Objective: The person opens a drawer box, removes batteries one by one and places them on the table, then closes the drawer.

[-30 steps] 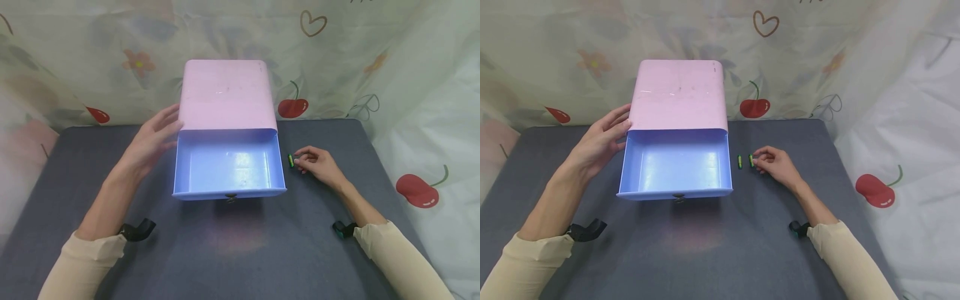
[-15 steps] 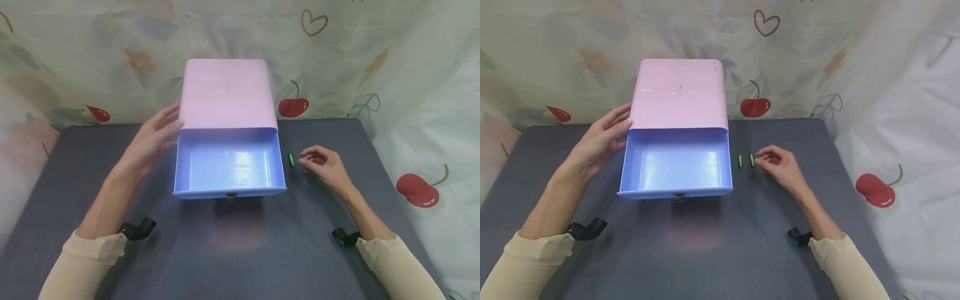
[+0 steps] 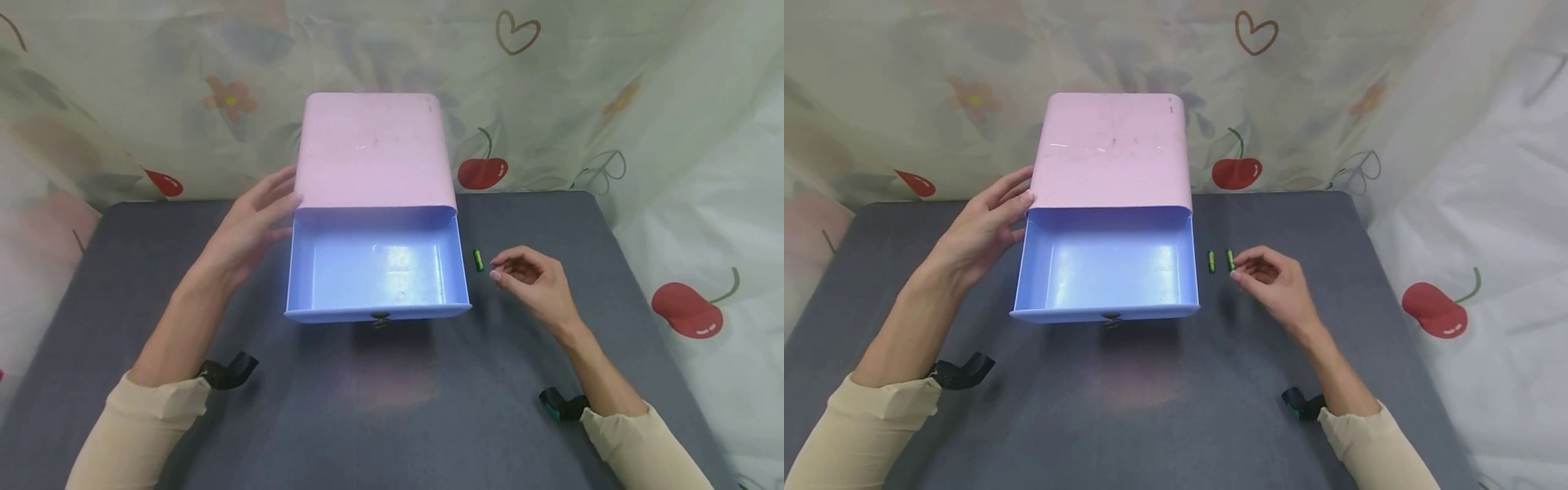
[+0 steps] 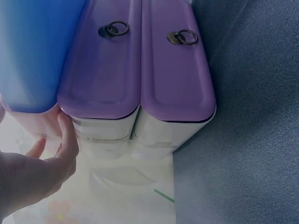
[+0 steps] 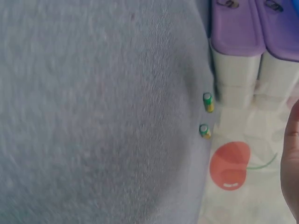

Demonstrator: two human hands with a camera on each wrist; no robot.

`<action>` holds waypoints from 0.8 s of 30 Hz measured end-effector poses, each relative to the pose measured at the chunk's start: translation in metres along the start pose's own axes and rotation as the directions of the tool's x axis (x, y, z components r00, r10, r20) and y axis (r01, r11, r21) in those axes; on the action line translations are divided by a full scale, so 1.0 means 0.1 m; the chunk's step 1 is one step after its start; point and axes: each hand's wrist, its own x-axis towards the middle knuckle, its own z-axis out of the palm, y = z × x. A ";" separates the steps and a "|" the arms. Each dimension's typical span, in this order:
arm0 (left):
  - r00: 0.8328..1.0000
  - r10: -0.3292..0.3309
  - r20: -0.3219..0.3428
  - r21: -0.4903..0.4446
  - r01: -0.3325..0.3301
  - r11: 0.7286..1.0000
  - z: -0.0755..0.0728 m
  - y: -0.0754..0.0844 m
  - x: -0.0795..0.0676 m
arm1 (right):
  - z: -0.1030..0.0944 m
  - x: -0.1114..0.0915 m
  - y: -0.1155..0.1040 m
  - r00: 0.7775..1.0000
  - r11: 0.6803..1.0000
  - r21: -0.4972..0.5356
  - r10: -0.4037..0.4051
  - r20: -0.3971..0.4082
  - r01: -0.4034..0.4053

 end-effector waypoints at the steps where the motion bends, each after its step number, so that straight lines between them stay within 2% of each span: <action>1: 1.000 0.000 0.000 -0.001 0.000 1.000 0.00 0.00 0.00 | 0.00 -0.02 0.02 1.000 1.000 -0.003 -0.003 -0.002 0.003; 8: 1.000 -0.001 -0.001 -0.014 0.001 1.000 0.00 0.01 0.00 | 0.07 -0.12 -0.05 0.999 0.999 -0.004 -0.033 0.006 0.033; 18: 1.000 0.005 -0.001 -0.007 -0.005 1.000 0.01 0.01 0.01 | 0.15 -0.22 -0.13 0.994 0.987 0.121 -0.107 -0.011 0.108; 24: 1.000 0.002 -0.012 0.014 -0.001 1.000 0.00 -0.01 0.00 | 0.23 -0.28 -0.18 0.981 0.959 0.206 -0.194 -0.029 0.196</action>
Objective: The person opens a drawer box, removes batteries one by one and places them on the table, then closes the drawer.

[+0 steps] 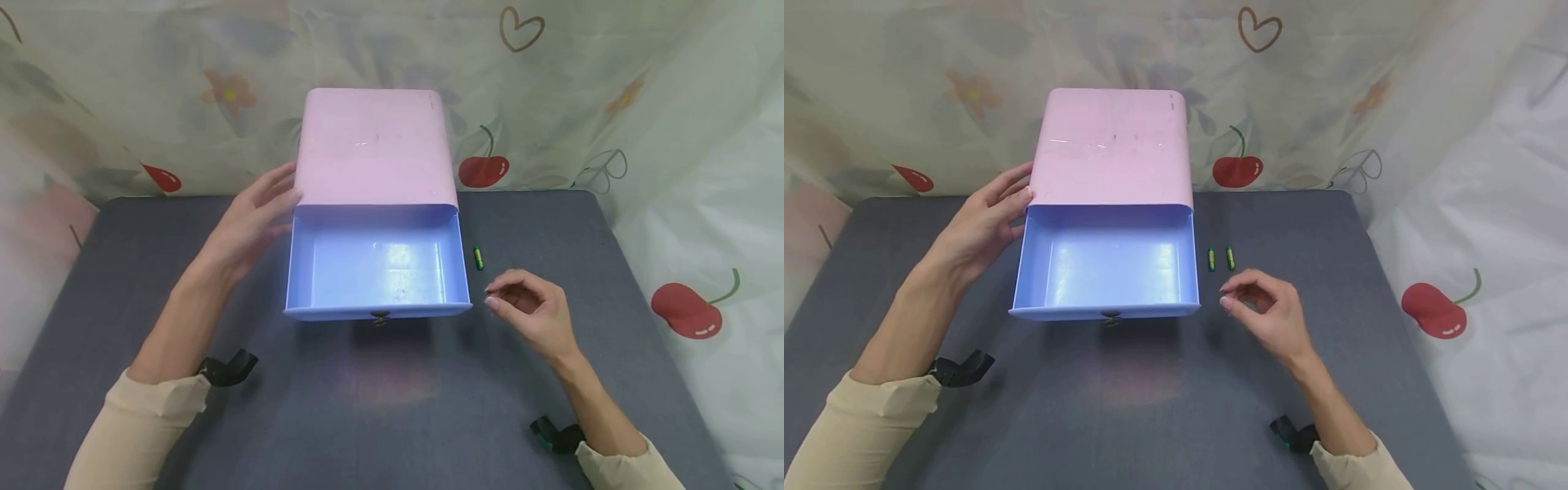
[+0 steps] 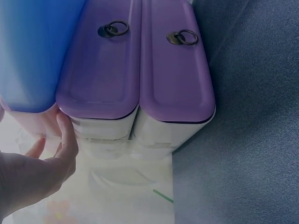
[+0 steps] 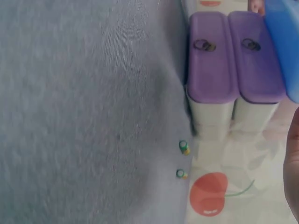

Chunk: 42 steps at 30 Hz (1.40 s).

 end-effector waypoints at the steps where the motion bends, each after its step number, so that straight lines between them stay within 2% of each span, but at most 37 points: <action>1: 1.000 0.002 -0.001 0.004 -0.002 1.000 0.00 0.00 0.00 | 0.01 -0.01 -0.01 1.000 1.000 0.018 -0.016 -0.001 0.016; 13: 1.000 0.000 0.003 -0.005 0.000 1.000 -0.01 0.00 0.00 | 0.19 -0.05 -0.10 0.979 0.971 0.129 -0.202 -0.009 0.201; 22: 1.000 0.005 0.016 -0.024 -0.004 1.000 -0.01 -0.01 0.00 | 0.32 -0.07 -0.14 0.967 0.948 0.234 -0.239 0.085 0.214; 32: 1.000 0.001 0.020 -0.034 0.000 0.999 -0.02 -0.02 0.01 | 0.48 -0.14 -0.19 0.982 0.970 0.191 -0.172 0.085 0.153; 42: 1.000 0.002 0.028 -0.053 -0.001 0.999 -0.03 -0.02 0.01 | 0.62 -0.14 -0.22 0.986 0.976 0.197 -0.119 0.118 0.095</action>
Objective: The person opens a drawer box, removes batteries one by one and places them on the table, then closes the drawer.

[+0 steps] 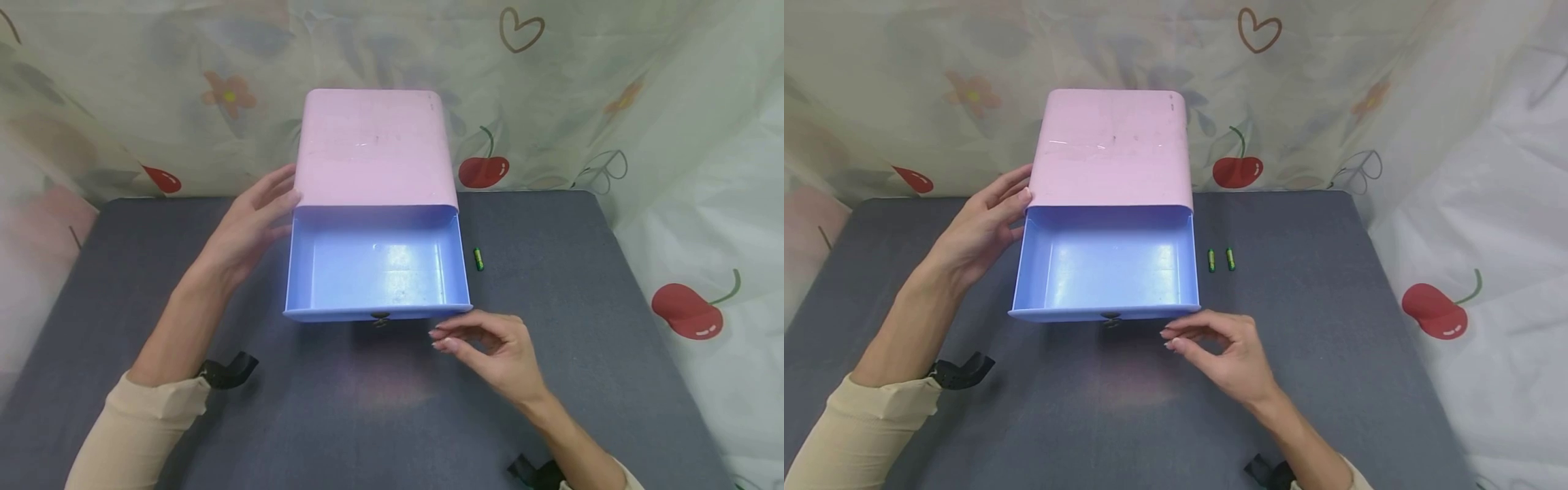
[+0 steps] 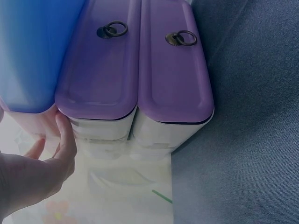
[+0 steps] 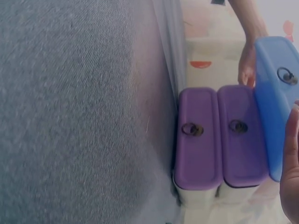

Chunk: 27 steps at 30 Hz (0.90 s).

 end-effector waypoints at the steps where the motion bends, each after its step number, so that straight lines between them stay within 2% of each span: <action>1: 1.000 0.000 0.000 -0.003 0.000 1.000 0.00 0.00 0.00 | 0.01 0.00 0.00 1.000 1.000 0.004 0.005 0.005 -0.005; 6: 1.000 -0.002 -0.004 -0.003 0.002 1.000 0.00 -0.01 0.00 | 0.10 0.01 -0.03 0.999 1.000 0.008 0.027 0.023 -0.027; 14: 1.000 0.001 -0.008 -0.012 -0.001 1.000 0.00 0.00 -0.01 | 0.27 0.04 -0.03 0.993 0.993 0.011 0.114 0.028 -0.114; 21: 1.000 0.003 -0.009 -0.020 -0.004 1.000 0.00 0.00 0.00 | 0.35 0.04 0.00 0.969 0.970 0.003 0.244 0.031 -0.244; 27: 1.000 -0.001 -0.015 -0.021 0.001 1.000 0.01 -0.01 0.01 | 0.39 0.03 0.04 0.954 0.952 0.064 0.300 0.023 -0.300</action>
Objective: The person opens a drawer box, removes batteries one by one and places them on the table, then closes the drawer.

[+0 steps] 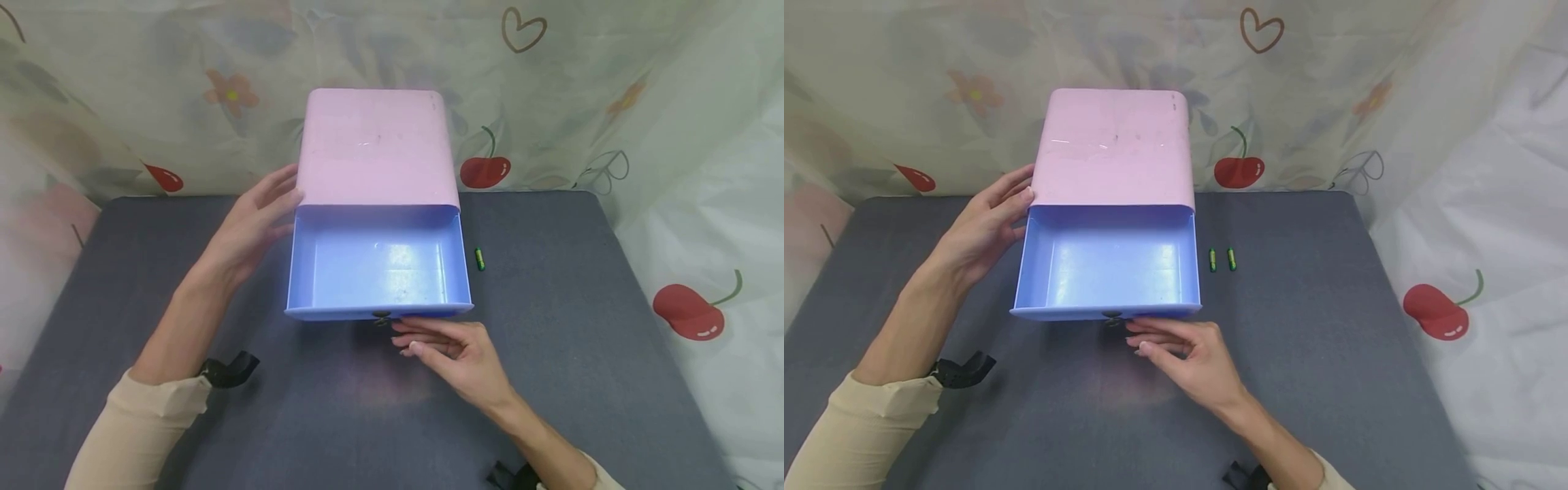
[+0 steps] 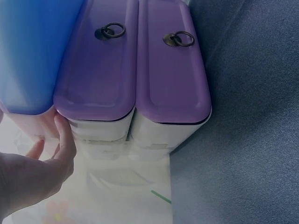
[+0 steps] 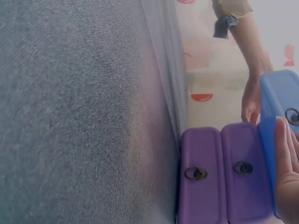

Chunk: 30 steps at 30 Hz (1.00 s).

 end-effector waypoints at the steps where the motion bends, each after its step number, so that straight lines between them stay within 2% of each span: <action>1: 1.000 -0.001 -0.002 0.005 0.001 1.000 0.00 0.00 0.00 | 0.01 0.00 0.01 1.000 1.000 0.010 0.005 0.000 -0.005; 7: 1.000 0.002 -0.001 -0.016 -0.002 1.000 0.00 -0.02 -0.02 | 0.06 0.02 0.02 0.999 0.999 0.034 0.035 0.018 -0.036; 14: 1.000 -0.002 -0.005 -0.018 0.002 1.000 0.00 -0.02 -0.02 | 0.11 0.05 0.04 0.999 0.997 0.077 0.020 0.029 -0.022; 21: 1.000 0.003 -0.010 -0.026 -0.003 1.000 0.01 -0.03 0.01 | 0.17 0.09 0.05 0.998 0.994 0.100 0.049 0.035 -0.052; 30: 1.000 0.004 -0.012 -0.022 -0.004 1.000 0.00 -0.03 0.01 | 0.27 0.17 0.04 0.988 0.973 0.198 0.100 0.113 -0.121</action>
